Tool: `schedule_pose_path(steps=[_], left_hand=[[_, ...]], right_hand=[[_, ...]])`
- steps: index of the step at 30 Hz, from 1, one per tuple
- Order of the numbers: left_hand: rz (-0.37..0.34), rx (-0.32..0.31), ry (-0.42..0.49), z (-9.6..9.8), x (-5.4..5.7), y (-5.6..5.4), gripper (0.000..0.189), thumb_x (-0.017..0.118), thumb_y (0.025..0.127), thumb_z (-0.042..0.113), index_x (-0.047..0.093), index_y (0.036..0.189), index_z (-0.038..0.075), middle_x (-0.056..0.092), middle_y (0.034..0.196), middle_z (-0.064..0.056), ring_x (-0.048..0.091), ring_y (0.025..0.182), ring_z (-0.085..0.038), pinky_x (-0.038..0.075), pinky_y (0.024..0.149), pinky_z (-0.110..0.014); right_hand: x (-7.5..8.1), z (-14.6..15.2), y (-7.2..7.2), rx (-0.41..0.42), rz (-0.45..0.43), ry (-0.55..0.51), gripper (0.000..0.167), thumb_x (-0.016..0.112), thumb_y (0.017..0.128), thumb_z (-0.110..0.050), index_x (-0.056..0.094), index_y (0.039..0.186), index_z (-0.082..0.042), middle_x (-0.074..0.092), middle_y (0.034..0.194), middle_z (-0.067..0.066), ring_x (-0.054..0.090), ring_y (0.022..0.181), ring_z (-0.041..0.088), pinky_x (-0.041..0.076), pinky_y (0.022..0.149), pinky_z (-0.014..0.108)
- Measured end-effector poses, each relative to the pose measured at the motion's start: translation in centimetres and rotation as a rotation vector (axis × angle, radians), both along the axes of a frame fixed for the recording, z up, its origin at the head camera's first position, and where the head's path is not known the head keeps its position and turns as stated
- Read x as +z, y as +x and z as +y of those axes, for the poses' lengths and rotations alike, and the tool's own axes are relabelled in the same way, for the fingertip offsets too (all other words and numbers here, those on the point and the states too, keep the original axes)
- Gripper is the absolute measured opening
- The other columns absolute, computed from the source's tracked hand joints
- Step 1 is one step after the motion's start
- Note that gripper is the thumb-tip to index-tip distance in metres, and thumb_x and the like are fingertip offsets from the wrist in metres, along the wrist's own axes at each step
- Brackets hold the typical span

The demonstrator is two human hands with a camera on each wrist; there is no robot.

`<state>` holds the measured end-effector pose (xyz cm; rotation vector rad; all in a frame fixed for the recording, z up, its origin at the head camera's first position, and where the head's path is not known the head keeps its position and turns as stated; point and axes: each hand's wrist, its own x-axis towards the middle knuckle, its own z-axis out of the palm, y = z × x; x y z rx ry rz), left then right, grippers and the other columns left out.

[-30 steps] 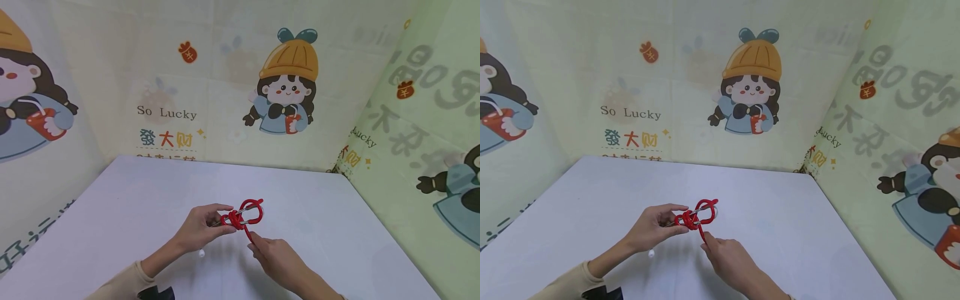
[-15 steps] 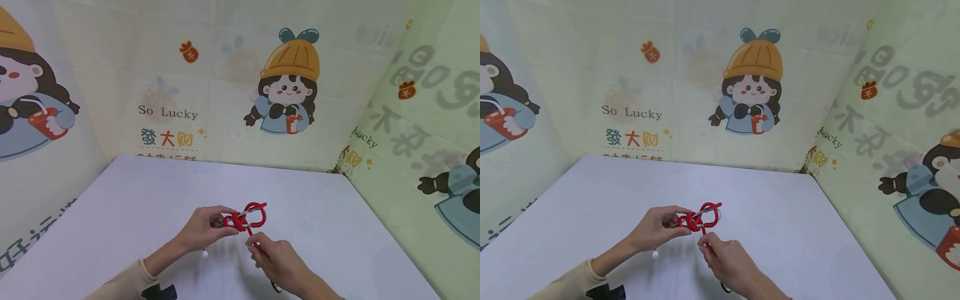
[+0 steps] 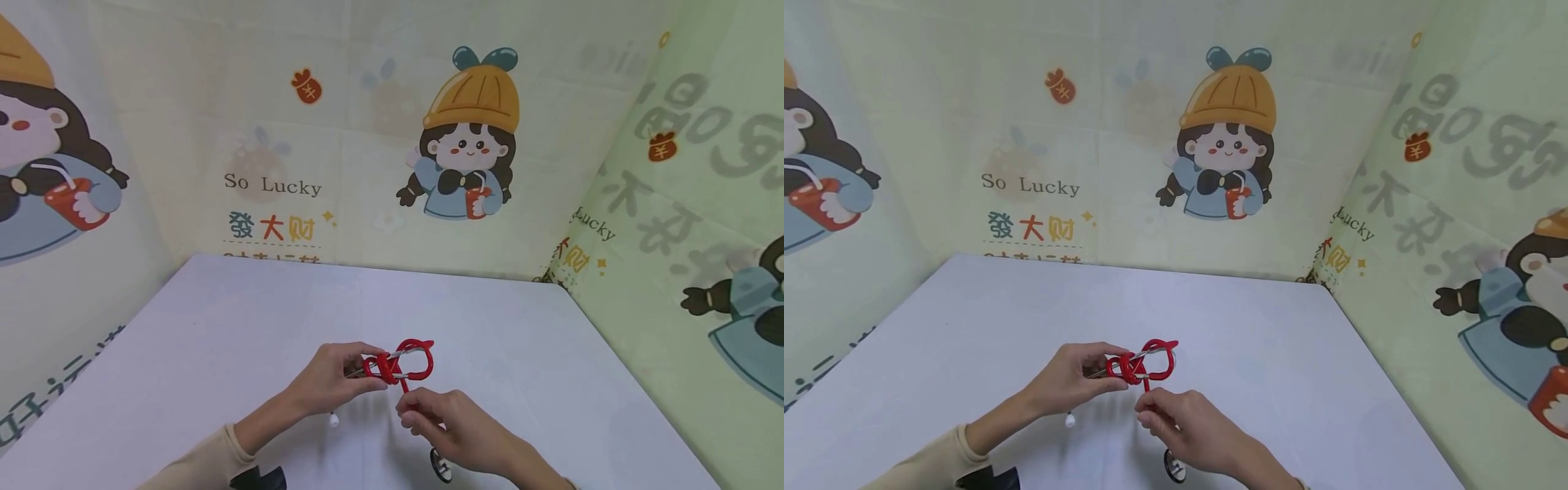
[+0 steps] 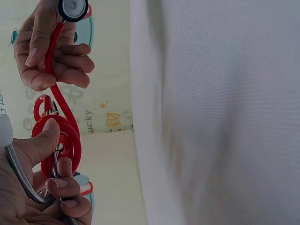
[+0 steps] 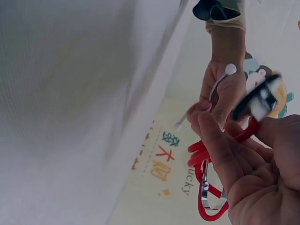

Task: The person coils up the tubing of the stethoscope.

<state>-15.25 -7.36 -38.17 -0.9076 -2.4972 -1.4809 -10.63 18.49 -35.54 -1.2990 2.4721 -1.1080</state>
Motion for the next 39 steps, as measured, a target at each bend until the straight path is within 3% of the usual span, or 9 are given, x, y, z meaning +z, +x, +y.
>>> schedule_pose_path(steps=[10,15,18,22,28,39], left_hand=[[0.010,-0.018,0.000,-0.1,-0.2,0.0,0.042,0.087,0.083,0.026,0.074,0.121,0.013,0.071,0.080,0.013,0.052,0.060,-0.002,0.046,0.054,-0.021],[0.013,-0.012,-0.008,-0.2,0.0,0.1,0.042,0.086,0.084,0.026,0.074,0.122,0.013,0.074,0.086,0.011,0.055,0.062,-0.003,0.050,0.056,-0.022],[0.012,-0.009,-0.011,-0.2,0.0,0.0,0.042,0.085,0.085,0.026,0.073,0.123,0.012,0.074,0.087,0.010,0.055,0.062,-0.003,0.050,0.056,-0.022],[0.011,0.008,-0.017,-0.1,-0.1,0.0,0.043,0.085,0.085,0.026,0.073,0.123,0.011,0.074,0.087,0.010,0.054,0.061,-0.003,0.050,0.056,-0.022],[0.001,0.036,-0.024,0.0,-0.3,0.1,0.043,0.086,0.084,0.026,0.073,0.123,0.011,0.075,0.090,0.008,0.056,0.062,-0.003,0.052,0.057,-0.022],[0.011,0.033,0.050,0.4,-0.5,0.0,0.044,0.085,0.085,0.018,0.071,0.125,0.007,0.077,0.105,-0.004,0.071,0.081,-0.005,0.058,0.072,-0.020]], right_hand=[[0.2,0.2,-0.2,0.075,-0.038,0.003,0.019,0.053,0.108,-0.018,0.063,0.122,-0.011,0.073,0.104,0.005,0.070,0.094,0.004,0.057,0.087,0.023],[0.5,0.3,-0.2,0.104,-0.076,0.011,0.027,0.056,0.103,-0.002,0.061,0.128,-0.011,0.073,0.109,0.006,0.070,0.095,0.006,0.056,0.089,0.022],[0.5,0.3,-0.3,0.098,-0.087,0.012,0.028,0.060,0.102,-0.005,0.060,0.129,-0.012,0.073,0.111,0.007,0.071,0.099,0.006,0.055,0.090,0.022],[0.3,0.1,-0.5,0.072,-0.086,-0.010,0.024,0.062,0.104,-0.017,0.061,0.127,-0.012,0.074,0.110,0.005,0.072,0.101,0.006,0.056,0.088,0.022],[-0.4,0.1,-0.8,0.044,-0.059,-0.070,0.023,0.061,0.103,-0.019,0.064,0.125,-0.011,0.074,0.104,-0.002,0.074,0.094,0.014,0.057,0.087,0.024],[-0.7,-0.4,-0.9,-0.125,-0.116,-0.278,0.021,0.068,0.099,-0.013,0.073,0.114,0.001,0.076,0.095,0.018,0.075,0.078,0.021,0.062,0.069,0.032]])
